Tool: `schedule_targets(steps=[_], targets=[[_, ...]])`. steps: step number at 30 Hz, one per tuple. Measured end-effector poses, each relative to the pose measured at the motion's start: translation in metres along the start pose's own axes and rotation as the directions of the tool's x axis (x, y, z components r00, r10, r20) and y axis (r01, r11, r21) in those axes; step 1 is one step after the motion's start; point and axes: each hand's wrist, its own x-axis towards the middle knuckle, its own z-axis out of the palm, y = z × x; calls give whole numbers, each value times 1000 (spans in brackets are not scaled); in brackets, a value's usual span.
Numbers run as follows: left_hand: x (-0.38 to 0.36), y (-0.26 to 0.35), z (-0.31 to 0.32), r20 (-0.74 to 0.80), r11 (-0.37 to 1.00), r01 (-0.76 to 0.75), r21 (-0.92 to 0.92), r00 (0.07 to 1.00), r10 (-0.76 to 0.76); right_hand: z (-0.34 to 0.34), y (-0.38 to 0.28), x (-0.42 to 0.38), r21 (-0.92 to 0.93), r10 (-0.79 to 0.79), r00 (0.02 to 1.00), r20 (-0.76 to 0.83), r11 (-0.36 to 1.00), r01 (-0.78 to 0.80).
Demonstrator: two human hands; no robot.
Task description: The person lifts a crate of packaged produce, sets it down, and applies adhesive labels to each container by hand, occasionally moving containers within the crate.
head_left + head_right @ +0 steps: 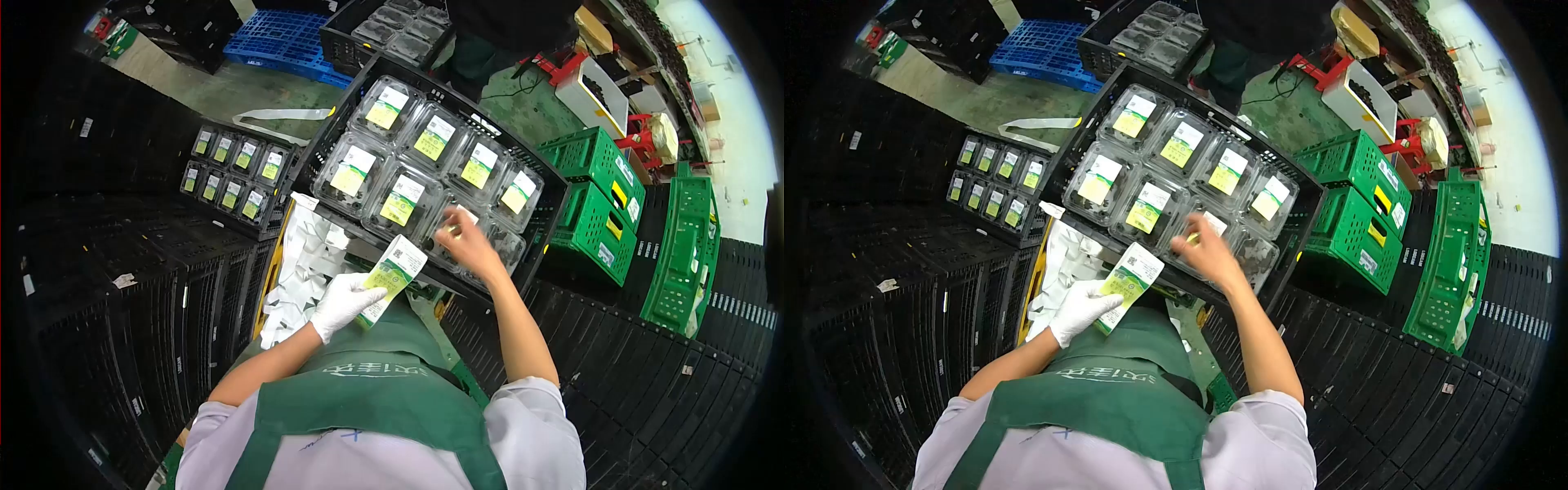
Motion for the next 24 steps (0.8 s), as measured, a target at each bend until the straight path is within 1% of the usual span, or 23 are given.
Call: schedule_targets(steps=[1, 2, 3, 4, 5, 6, 7, 8, 9, 10, 11, 12, 13, 14, 15, 16, 17, 18, 19, 21, 22, 23, 24], targets=[[1, 1, -1, 21, 1000, 19, 18, 1000, -20, -1, -15, -9, 523, 1, 960, 279, 839, -153], [1, 3, 0, 27, 1000, 13, 21, 1000, -13, -1, -29, -18, 478, 18, 945, 326, 860, -181], [2, 5, 3, 0, 989, -127, 70, 992, 127, -2, -42, -26, 430, 37, 928, 370, 879, -206], [3, 8, 7, -21, 958, -261, 120, 964, 265, -5, -55, -32, 420, 22, 952, 305, 894, -155], [6, 14, 14, -15, 956, -267, 120, 962, 271, -8, -68, -39, 407, 5, 971, 241, 907, -105], [8, 27, 23, -145, 933, -352, 78, 922, 360, -11, -77, -44, 426, 1, 959, 284, 896, -127], [11, 34, 29, -275, 901, -432, 46, 861, 427, -6, -81, -50, 416, -79, 970, 229, 909, -24], [20, 24, 13, -136, 898, -398, 188, 895, 425, -6, -88, -55, 410, -60, 983, 176, 912, -18], [20, 31, 11, -126, 900, -252, 356, 941, 314, -10, -95, -59, 401, -39, 992, 120, 916, -12], [23, 27, 14, -139, 953, -189, 237, 964, 225, -13, -91, -61, 399, -28, 993, 110, 917, -18], [26, 22, 18, -140, 986, -120, 116, 981, 136, -18, -84, -60, 362, -24, 999, 45, 932, 6], [23, 21, 31, -96, 981, -191, 34, 976, 193, -25, -76, -58, 322, -21, 1000, -22, 946, 27], [17, 18, 43, -54, 967, -248, -51, 968, 246, -38, -60, -53, 144, -36, 996, -80, 989, 48], [9, 10, 42, 87, 981, -160, 111, 985, 151, -50, -35, -46, 99, -21, 982, -188, 994, 40], [12, -15, 35, 152, 981, -28, 194, 988, -2, -65, -7, -37, 76, 23, 978, -208, 997, -8], [9, -11, 36, 155, 988, 28, 153, 987, -52, -79, 18, -31, 81, 153, 975, -161, 987, -142], [8, -6, 37, 160, 990, 81, 113, 982, -99, -92, 38, -29, 33, 209, 973, -98, 978, -207], [11, -8, 33, 127, 994, 62, 87, 989, -72, -96, 60, -29, -140, 214, 974, -76, 965, -223], [14, -9, 29, 92, 997, 43, 60, 995, -48, -94, 75, -30, -308, 223, 973, -52, 924, -228], [21, -11, 22, 61, 998, 54, 22, 997, -55, -81, 96, -32, -439, 286, 958, 25, 864, -247], [24, -14, 21, 50, 997, 73, -4, 996, -73, -69, 105, -34, -522, 287, 958, 19, 820, -235], [25, -16, 21, 36, 996, 88, -31, 996, -87, -54, 121, -35, -565, 243, 970, -8, 799, -205], [27, -18, 23, 11, 994, 106, -37, 994, -106, -37, 138, -40, -653, 157, 986, -61, 741, -158]])
